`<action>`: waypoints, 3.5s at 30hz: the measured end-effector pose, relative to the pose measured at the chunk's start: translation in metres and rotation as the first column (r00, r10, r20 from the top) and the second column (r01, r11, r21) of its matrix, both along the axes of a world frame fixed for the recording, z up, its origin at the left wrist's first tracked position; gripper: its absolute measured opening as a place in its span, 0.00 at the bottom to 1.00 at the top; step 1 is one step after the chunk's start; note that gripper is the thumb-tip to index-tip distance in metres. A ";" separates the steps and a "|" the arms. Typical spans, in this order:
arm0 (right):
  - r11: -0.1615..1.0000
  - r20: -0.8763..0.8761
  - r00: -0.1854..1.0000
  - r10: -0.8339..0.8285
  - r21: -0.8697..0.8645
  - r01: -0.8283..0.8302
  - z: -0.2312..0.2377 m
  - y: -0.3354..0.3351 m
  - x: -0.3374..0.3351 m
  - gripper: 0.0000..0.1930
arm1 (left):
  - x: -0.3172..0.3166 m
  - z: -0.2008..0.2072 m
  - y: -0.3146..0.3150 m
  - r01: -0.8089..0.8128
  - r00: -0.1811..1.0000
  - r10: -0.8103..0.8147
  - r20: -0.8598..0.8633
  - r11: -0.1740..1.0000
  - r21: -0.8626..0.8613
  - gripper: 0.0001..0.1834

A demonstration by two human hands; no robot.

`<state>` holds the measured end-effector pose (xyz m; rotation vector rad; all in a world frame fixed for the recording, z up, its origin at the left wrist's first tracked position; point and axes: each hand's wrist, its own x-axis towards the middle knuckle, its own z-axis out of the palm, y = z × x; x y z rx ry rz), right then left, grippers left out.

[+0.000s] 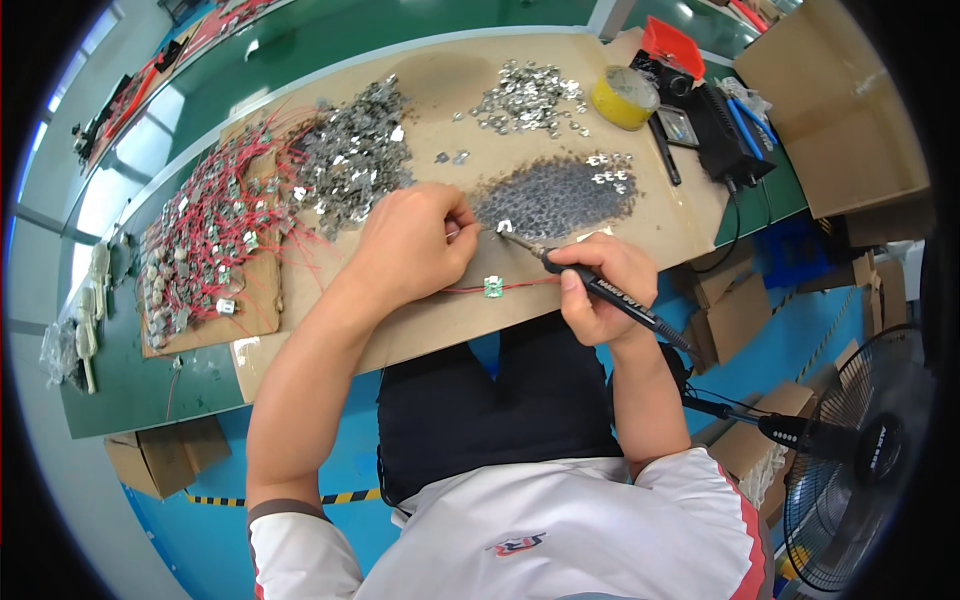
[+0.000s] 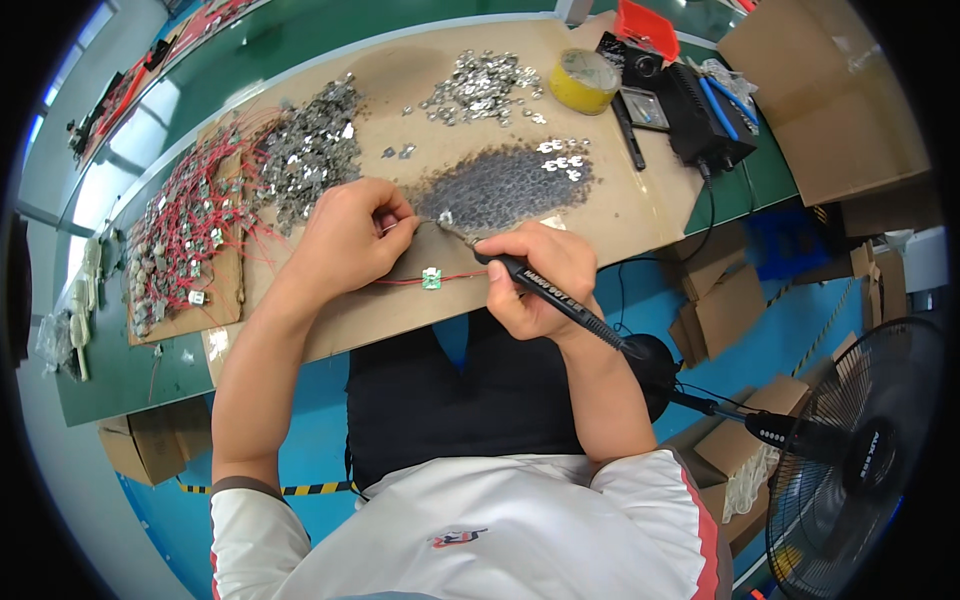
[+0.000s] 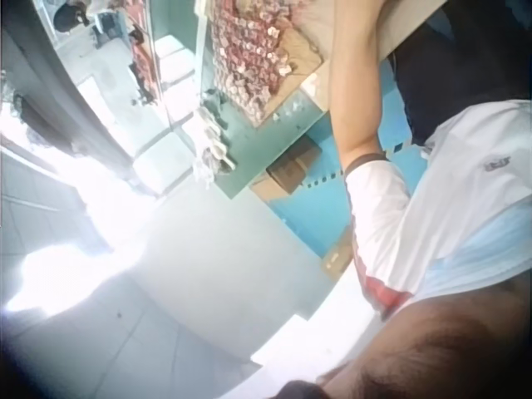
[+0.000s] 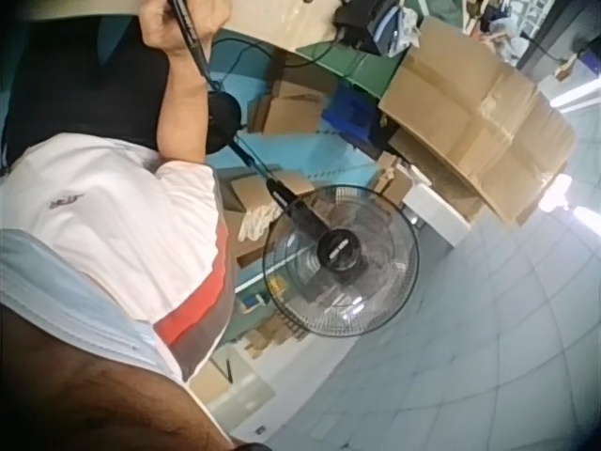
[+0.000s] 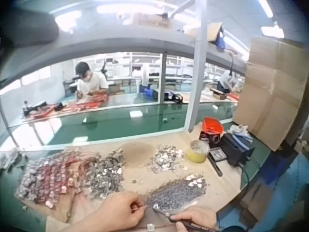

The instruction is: Soldering electronic components onto small circuit boards at an assembly workbench.

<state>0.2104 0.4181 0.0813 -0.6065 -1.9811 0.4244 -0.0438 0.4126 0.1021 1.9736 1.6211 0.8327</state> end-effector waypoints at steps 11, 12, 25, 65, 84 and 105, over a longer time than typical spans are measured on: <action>0.999 -0.058 0.998 0.037 0.023 -0.036 -0.002 0.001 -0.003 0.07 | -0.001 -0.002 -0.005 0.014 1.000 -0.013 -0.013 0.997 0.073 0.06; 0.999 -0.068 0.997 0.035 0.015 -0.034 -0.003 0.000 -0.004 0.08 | -0.001 -0.002 -0.005 0.011 1.000 -0.010 -0.014 0.997 0.077 0.06; 1.000 -0.030 1.000 -0.001 0.031 0.002 0.002 0.003 -0.005 0.07 | -0.001 0.000 -0.002 -0.009 0.998 0.009 -0.064 1.000 -0.009 0.07; 0.989 0.221 0.973 -0.067 0.146 0.035 0.013 -0.011 -0.012 0.11 | 0.000 0.000 -0.007 -0.138 0.945 0.115 0.307 0.989 0.054 0.05; 1.000 0.156 0.987 -0.022 0.012 0.020 0.006 -0.019 -0.037 0.21 | -0.009 0.006 -0.009 0.337 0.910 -0.281 0.305 0.929 -0.152 0.16; 0.998 0.109 0.992 -0.069 0.000 0.069 -0.005 -0.008 -0.035 0.22 | -0.011 0.001 -0.010 0.273 0.932 -0.221 0.285 0.949 -0.156 0.07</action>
